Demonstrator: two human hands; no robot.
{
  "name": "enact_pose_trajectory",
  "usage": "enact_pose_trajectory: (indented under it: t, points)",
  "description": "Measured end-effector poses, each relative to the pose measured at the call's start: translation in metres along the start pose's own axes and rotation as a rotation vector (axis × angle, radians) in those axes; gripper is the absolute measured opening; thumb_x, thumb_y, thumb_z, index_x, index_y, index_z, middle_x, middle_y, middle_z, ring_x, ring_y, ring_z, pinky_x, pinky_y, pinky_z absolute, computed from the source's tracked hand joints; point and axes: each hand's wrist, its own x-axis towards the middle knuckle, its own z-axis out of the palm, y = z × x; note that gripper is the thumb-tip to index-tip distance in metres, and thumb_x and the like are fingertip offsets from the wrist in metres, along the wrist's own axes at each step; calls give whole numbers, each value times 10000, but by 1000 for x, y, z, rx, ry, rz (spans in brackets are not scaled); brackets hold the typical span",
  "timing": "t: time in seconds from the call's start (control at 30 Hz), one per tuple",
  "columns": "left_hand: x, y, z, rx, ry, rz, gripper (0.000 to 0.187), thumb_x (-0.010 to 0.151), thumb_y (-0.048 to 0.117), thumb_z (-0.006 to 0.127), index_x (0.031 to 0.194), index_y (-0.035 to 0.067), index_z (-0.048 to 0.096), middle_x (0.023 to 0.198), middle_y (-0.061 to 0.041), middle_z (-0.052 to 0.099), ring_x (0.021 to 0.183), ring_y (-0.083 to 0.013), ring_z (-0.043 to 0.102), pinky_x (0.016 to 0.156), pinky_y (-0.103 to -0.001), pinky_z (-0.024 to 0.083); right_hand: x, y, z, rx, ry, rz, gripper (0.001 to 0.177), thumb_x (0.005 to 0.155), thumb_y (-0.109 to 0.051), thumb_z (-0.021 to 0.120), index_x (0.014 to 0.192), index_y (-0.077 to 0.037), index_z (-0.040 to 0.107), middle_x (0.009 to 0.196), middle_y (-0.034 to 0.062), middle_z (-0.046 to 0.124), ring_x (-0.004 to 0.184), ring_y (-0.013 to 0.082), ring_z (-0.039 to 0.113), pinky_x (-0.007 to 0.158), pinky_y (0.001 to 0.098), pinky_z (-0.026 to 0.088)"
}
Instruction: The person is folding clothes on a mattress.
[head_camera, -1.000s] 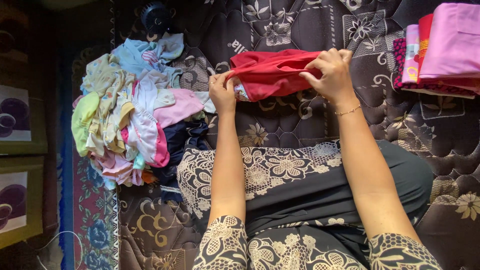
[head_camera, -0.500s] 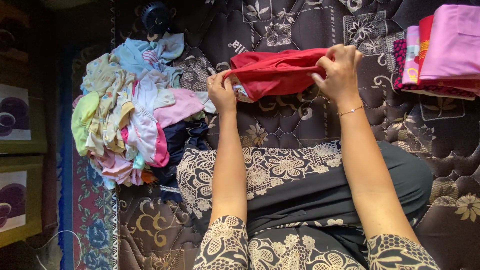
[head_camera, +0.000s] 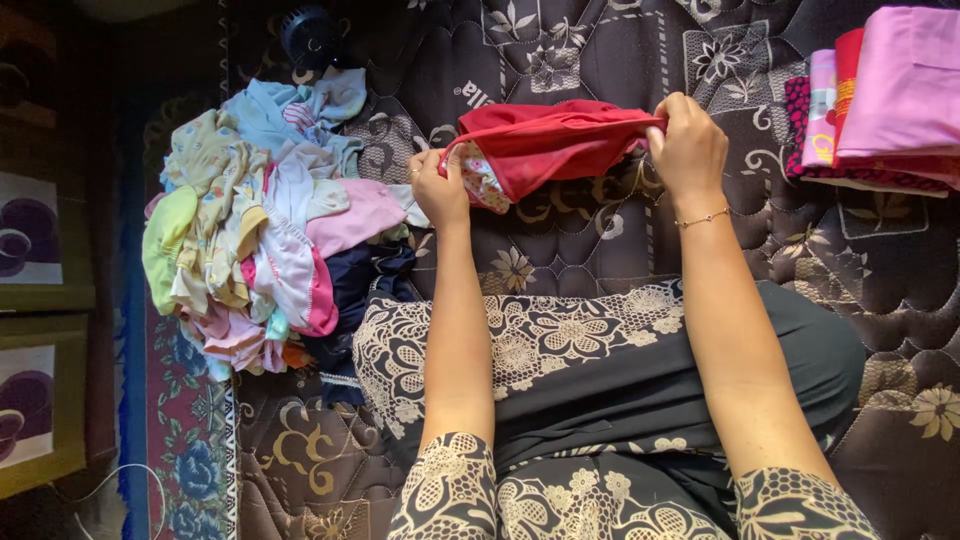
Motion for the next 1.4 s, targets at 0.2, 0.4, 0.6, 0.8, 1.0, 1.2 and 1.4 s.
enact_pose_trajectory:
  t: [0.2, 0.4, 0.6, 0.8, 1.0, 1.2, 1.4]
  points:
    - [7, 27, -8, 12, -198, -138, 241, 907, 297, 776, 965, 63, 769, 887, -111, 634, 784, -264, 623, 719, -389, 507, 1, -13, -16, -110, 105, -110, 296, 824, -114, 812, 1112, -122, 743, 1009, 107, 666, 950, 313, 693, 783, 431, 558]
    - [7, 5, 5, 4, -208, -33, 198, 880, 244, 739, 990, 86, 782, 880, -108, 654, 839, -255, 644, 786, -388, 531, -1, -7, -10, -88, -17, -13, 149, 859, -145, 802, 983, -94, 737, 990, 113, 682, 969, 330, 677, 825, 459, 549]
    - [8, 13, 2, 83, -225, -82, 223, 893, 290, 733, 997, 95, 766, 869, -132, 661, 835, -278, 652, 775, -410, 527, -2, 0, -3, -110, 11, -29, 143, 830, -129, 799, 946, -92, 725, 974, 114, 681, 951, 334, 678, 822, 457, 555]
    - [14, 41, -10, -157, -299, -292, 177, 987, 200, 618, 1075, 62, 684, 920, -105, 749, 651, -211, 763, 603, -314, 566, 5, -10, -9, 97, 63, 62, 133, 831, -103, 795, 926, -52, 716, 919, 147, 658, 773, 304, 672, 706, 434, 563]
    - [12, 25, 13, -632, -322, -393, 194, 1087, 181, 473, 1194, 30, 532, 1062, -102, 670, 746, -215, 787, 600, -298, 667, 13, -12, -7, 629, -46, 372, 176, 948, -50, 647, 1104, -7, 716, 782, 36, 639, 634, 121, 662, 530, 285, 562]
    - [13, 37, 28, -745, -317, -499, 237, 1129, 233, 368, 1258, 50, 446, 1035, -158, 676, 663, -232, 728, 520, -292, 556, 26, -17, 1, 1233, -141, 595, 298, 978, 30, 413, 1162, 7, 646, 1007, 72, 736, 777, 157, 778, 664, 326, 638]
    - [18, 33, 46, -655, -203, -318, 226, 1142, 230, 428, 1217, 41, 527, 1100, -124, 662, 973, -166, 636, 868, -315, 546, 37, -14, 9, 1397, -63, 670, 238, 1000, 16, 478, 1183, -14, 627, 1044, 112, 717, 829, 175, 735, 731, 348, 689]
